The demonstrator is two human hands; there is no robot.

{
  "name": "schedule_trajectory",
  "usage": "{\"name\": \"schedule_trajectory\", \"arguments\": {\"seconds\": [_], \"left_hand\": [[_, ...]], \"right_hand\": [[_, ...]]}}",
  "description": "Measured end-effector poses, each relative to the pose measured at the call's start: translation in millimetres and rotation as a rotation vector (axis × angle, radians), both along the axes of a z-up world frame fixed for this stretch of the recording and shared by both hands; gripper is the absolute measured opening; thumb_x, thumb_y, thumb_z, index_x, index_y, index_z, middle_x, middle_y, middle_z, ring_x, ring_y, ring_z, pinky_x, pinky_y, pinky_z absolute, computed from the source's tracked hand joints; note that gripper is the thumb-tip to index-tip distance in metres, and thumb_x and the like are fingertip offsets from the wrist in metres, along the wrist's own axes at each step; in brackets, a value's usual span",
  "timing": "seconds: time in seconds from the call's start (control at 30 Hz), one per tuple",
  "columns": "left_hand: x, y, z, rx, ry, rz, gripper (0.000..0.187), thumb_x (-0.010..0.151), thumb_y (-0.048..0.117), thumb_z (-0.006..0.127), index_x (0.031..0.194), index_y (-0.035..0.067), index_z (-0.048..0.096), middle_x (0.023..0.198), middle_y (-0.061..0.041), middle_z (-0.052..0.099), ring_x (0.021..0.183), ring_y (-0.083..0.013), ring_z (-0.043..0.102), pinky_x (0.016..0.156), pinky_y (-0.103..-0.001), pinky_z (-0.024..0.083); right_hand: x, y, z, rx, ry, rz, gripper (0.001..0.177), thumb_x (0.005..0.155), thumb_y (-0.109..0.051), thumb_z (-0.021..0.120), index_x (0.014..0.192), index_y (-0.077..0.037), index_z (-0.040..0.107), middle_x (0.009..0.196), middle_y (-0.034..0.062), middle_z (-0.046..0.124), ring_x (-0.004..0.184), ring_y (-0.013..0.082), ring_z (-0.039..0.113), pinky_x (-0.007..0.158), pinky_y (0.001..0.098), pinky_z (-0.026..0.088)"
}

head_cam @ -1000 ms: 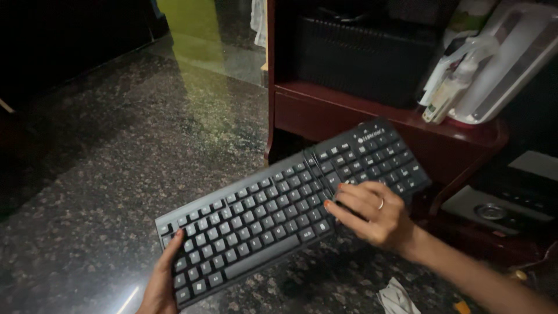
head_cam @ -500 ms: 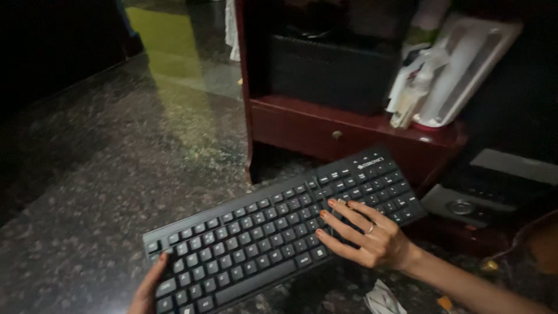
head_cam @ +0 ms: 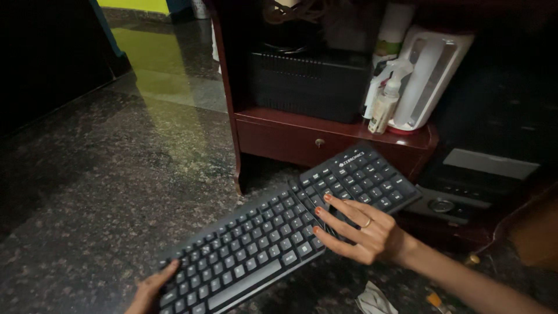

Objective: The person cleans a black computer keyboard on the floor using a small brush and a cloth. They brush the keys and the back of the keyboard, then wipe the surface of a wooden desk.

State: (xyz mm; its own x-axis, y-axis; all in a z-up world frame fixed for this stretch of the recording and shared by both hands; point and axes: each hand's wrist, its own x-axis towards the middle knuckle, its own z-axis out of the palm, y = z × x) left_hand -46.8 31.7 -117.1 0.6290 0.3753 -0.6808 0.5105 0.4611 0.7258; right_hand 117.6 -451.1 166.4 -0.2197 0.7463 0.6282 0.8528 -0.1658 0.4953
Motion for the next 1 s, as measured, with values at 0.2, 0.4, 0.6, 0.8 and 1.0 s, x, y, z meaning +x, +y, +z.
{"name": "schedule_trajectory", "arguments": {"seconds": [0.2, 0.4, 0.6, 0.8, 1.0], "left_hand": [[0, -43, 61, 0.785, 0.180, -0.613, 0.064, 0.090, 0.046, 0.072, 0.134, 0.001, 0.063, 0.128, -0.017, 0.072, 0.116, -0.0262, 0.071, 0.099, -0.041, 0.055], [89, -156, 209, 0.795, -0.445, -0.623, 0.059, 0.089, 0.053, 0.059, 0.126, 0.009, 0.070, 0.125, -0.010, 0.074, 0.113, -0.0231, 0.072, 0.097, -0.039, 0.055], [172, -222, 218, 0.131, -0.726, -0.835, 0.051, 0.098, 0.041, 0.058, 0.129, 0.002, 0.066, 0.110, -0.016, 0.075, 0.092, -0.0215, 0.073, 0.078, -0.030, 0.059], [195, -219, 201, 0.135, -0.735, -0.731, 0.046, 0.105, 0.039, 0.054, 0.101, -0.001, 0.077, 0.079, -0.007, 0.075, 0.062, -0.0109, 0.065, 0.055, -0.025, 0.053], [187, -210, 214, 0.189, -0.843, -0.856, 0.031, 0.100, 0.029, 0.065, 0.101, 0.000, 0.077, 0.084, -0.006, 0.076, 0.069, -0.0097, 0.068, 0.065, -0.024, 0.055]], "right_hand": [[2, -22, -8, -0.128, 0.006, 0.022, 0.015, 0.095, -0.025, 0.066, 0.106, -0.017, 0.073, 0.119, 0.0095, 0.075, 0.110, 0.0317, 0.072, 0.083, 0.0380, 0.064], [-11, -15, -10, -0.118, 0.049, 0.143, 0.009, 0.097, -0.022, 0.069, 0.103, -0.015, 0.071, 0.117, 0.0100, 0.074, 0.109, 0.0340, 0.072, 0.085, 0.0407, 0.063], [-20, 12, -28, -0.074, 0.063, 0.234, 0.016, 0.098, -0.025, 0.072, 0.113, -0.019, 0.069, 0.121, 0.0087, 0.072, 0.110, 0.0340, 0.072, 0.085, 0.0403, 0.064], [-19, 15, -34, -0.070, 0.072, 0.260, 0.020, 0.099, -0.026, 0.070, 0.119, -0.021, 0.068, 0.123, 0.0053, 0.072, 0.111, 0.0334, 0.072, 0.087, 0.0398, 0.064], [-19, 17, -34, -0.096, 0.078, 0.243, 0.020, 0.098, -0.027, 0.069, 0.116, -0.019, 0.071, 0.121, 0.0048, 0.073, 0.110, 0.0332, 0.073, 0.085, 0.0400, 0.064]]}}
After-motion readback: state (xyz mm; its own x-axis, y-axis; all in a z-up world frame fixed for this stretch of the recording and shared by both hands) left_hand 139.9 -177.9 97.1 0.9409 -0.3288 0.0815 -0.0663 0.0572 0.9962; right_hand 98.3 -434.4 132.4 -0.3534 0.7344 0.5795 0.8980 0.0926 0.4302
